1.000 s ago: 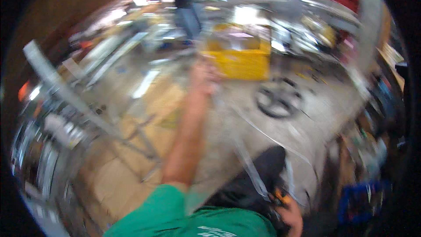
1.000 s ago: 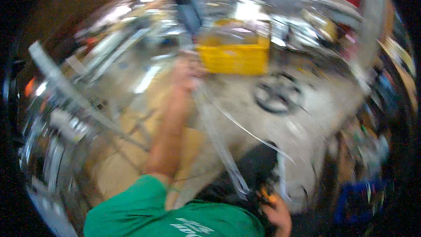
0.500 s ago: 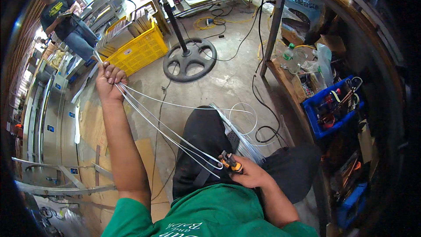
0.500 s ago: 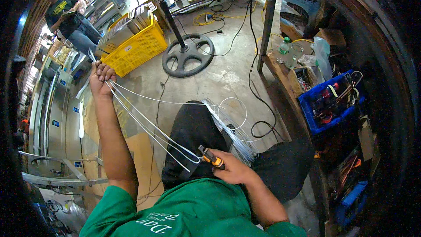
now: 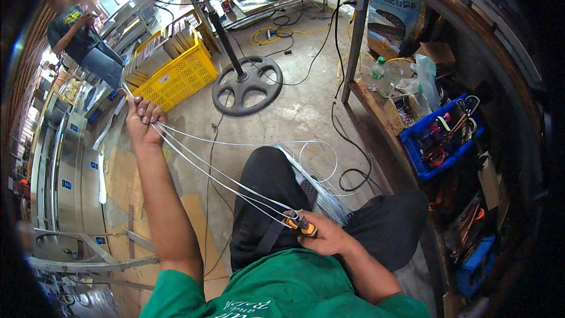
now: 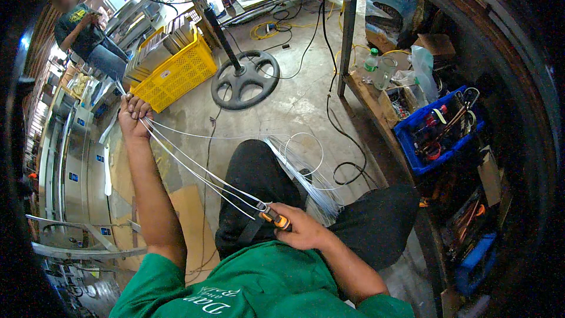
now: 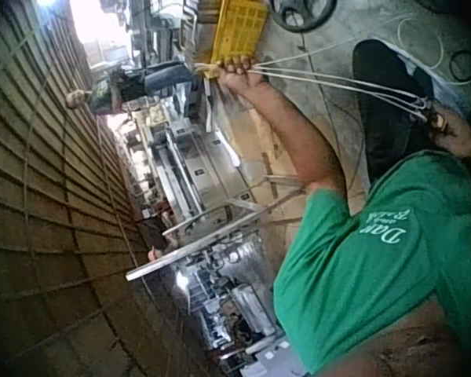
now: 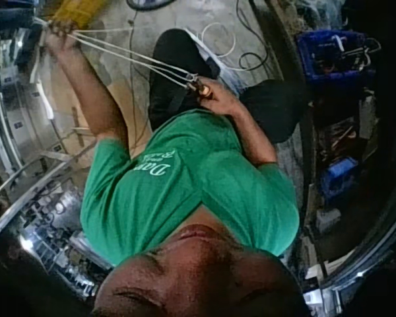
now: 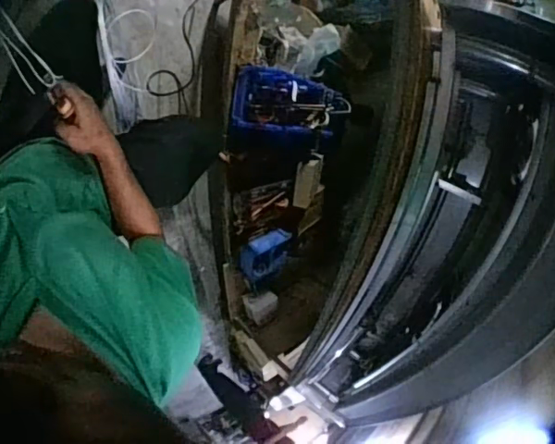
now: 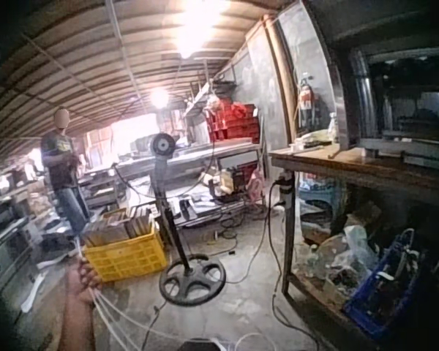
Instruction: The person sits on the floor and strips the outer insulation from several white wires using a handheld tool. They repeatedly pull the insulation off, cut the wires, and gather the stripped ends.
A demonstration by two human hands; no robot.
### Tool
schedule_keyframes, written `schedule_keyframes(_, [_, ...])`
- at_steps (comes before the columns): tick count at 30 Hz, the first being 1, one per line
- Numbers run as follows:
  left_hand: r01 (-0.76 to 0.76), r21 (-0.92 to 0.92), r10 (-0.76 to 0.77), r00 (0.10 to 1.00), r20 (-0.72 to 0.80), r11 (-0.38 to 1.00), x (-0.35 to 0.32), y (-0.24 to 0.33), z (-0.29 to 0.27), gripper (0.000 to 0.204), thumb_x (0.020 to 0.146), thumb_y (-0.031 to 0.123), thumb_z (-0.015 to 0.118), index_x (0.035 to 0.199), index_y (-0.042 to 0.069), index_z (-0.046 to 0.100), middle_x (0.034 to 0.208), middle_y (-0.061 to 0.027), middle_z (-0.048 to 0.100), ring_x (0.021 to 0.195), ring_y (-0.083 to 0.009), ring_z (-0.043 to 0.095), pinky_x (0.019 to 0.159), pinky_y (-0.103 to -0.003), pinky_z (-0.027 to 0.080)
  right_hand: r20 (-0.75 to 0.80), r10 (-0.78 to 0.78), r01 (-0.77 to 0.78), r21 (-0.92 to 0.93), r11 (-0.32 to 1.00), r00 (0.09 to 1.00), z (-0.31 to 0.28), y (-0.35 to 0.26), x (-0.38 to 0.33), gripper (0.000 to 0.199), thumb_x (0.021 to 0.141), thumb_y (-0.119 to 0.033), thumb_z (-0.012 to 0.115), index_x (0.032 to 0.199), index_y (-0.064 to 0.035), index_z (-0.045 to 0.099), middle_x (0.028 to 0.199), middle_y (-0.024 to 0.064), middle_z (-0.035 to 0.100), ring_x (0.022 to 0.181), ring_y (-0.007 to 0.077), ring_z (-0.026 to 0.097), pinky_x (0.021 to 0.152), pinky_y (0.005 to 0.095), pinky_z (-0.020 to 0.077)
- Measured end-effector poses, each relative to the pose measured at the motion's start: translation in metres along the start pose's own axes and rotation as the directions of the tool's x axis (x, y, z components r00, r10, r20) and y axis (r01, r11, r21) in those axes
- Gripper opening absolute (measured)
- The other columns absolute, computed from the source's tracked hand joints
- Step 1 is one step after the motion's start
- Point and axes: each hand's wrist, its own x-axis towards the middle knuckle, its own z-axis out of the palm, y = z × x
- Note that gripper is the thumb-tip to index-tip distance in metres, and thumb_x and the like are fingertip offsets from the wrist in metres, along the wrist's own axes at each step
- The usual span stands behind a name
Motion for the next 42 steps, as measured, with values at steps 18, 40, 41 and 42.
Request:
schedule_keyframes(18, [0.252, -0.054, -0.257, 0.952, -0.163, 0.966, -0.001, -0.058, -0.038, 0.03, 0.102, 0.034, 0.044, 0.088, 0.009, 0.053, 0.057, 0.0041, 0.041, 0.041, -0.0068, 0.034, 0.043, -0.023, 0.028, 0.145, -0.068, -0.004, 0.444, 0.896, 0.987, 0.018, 0.023, -0.007, 0.057, 0.083, 0.005, 0.056, 0.138, -0.001, 0.042, 0.128, 0.0117, 0.055, 0.116, 0.0194, 0.054, 0.098, 0.0333, 0.0432])
schedule_keyframes(40, [0.243, -0.036, -0.244, 0.943, -0.225, 0.969, -0.003, -0.063, -0.041, 0.029, 0.103, 0.033, 0.042, 0.089, 0.009, 0.052, 0.056, 0.0039, 0.042, 0.04, -0.0068, 0.033, 0.042, -0.024, 0.027, 0.077, 0.015, -0.063, 0.666, 0.743, 0.997, 0.035, 0.021, -0.008, 0.018, 0.088, -0.009, 0.063, 0.104, -0.0026, 0.058, 0.092, 0.0043, 0.062, 0.089, 0.0143, 0.057, 0.082, 0.0304, 0.047])
schedule_keyframes(41, [0.242, -0.025, -0.241, 0.943, -0.231, 0.97, -0.003, -0.063, -0.041, 0.029, 0.103, 0.033, 0.042, 0.089, 0.009, 0.052, 0.056, 0.0039, 0.042, 0.04, -0.0068, 0.033, 0.042, -0.024, 0.027, 0.071, 0.004, -0.05, 0.654, 0.755, 0.997, 0.035, 0.019, -0.008, 0.015, 0.089, -0.01, 0.063, 0.101, -0.0028, 0.058, 0.091, 0.0039, 0.061, 0.087, 0.0139, 0.057, 0.08, 0.0301, 0.047])
schedule_keyframes(42, [0.241, -0.028, -0.241, 0.943, -0.23, 0.97, -0.003, -0.063, -0.043, 0.029, 0.103, 0.033, 0.043, 0.089, 0.009, 0.052, 0.056, 0.004, 0.042, 0.04, -0.0068, 0.033, 0.042, -0.024, 0.027, 0.06, 0.026, -0.058, 0.627, 0.777, 0.998, 0.037, 0.016, -0.008, 0.014, 0.089, -0.011, 0.062, 0.1, -0.0031, 0.058, 0.088, 0.0034, 0.061, 0.084, 0.0132, 0.057, 0.078, 0.0296, 0.0472])
